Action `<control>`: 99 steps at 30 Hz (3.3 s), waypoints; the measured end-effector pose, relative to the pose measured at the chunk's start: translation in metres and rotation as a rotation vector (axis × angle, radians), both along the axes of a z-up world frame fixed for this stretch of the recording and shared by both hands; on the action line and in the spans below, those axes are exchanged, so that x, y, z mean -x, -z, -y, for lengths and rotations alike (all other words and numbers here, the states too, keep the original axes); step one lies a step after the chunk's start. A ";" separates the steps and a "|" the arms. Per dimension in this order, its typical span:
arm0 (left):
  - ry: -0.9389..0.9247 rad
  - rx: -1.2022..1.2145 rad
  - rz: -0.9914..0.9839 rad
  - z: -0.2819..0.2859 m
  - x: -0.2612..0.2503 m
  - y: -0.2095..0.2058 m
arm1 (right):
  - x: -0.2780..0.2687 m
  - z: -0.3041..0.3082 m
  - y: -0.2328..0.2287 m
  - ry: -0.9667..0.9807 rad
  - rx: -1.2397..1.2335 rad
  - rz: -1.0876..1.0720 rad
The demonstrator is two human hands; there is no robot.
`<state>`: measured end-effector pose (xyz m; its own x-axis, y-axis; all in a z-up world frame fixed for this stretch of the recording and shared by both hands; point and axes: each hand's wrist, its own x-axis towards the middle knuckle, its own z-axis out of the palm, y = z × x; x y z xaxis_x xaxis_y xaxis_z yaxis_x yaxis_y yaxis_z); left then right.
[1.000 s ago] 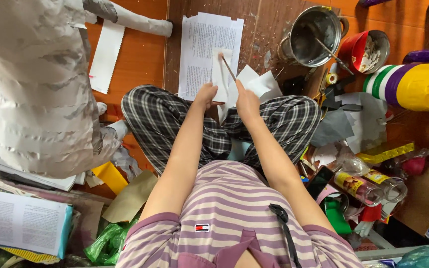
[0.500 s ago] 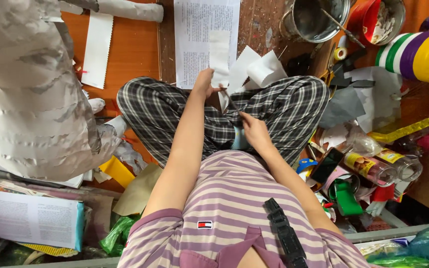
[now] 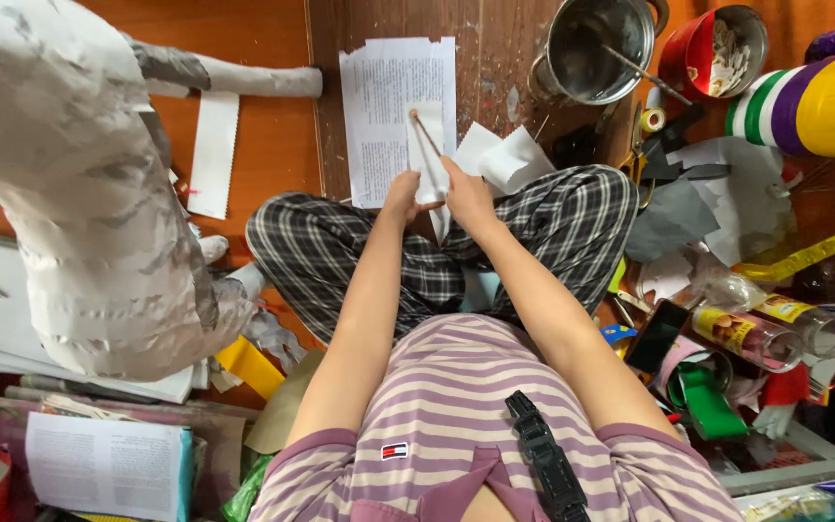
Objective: Cutting paper strips with scissors and applying them to a paper-mache sculpture with glue.
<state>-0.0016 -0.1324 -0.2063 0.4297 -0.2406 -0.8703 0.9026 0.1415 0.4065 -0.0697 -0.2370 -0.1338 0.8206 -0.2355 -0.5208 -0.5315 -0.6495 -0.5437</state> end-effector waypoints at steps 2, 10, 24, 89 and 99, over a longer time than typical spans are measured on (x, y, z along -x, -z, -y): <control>0.016 0.004 0.012 0.000 0.003 0.008 | -0.005 -0.004 -0.002 -0.016 0.024 0.002; -0.036 0.080 -0.012 -0.006 0.004 0.073 | 0.013 0.023 0.016 0.224 -0.179 0.163; -0.188 0.348 -0.082 -0.004 0.010 0.032 | -0.009 0.065 -0.100 0.096 0.108 0.807; -0.444 -0.081 1.047 -0.305 -0.201 -0.452 | -0.251 -0.268 -0.319 -0.013 -0.827 1.246; -0.206 -0.099 1.593 -0.306 -0.161 -0.456 | -0.229 -0.269 -0.358 0.027 -0.905 1.397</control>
<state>0.1594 0.1738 0.2499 0.8851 -0.0396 0.4638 -0.4567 0.1182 0.8817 0.1589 0.0323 0.2237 0.7421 -0.3080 0.5953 0.6512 0.1207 -0.7493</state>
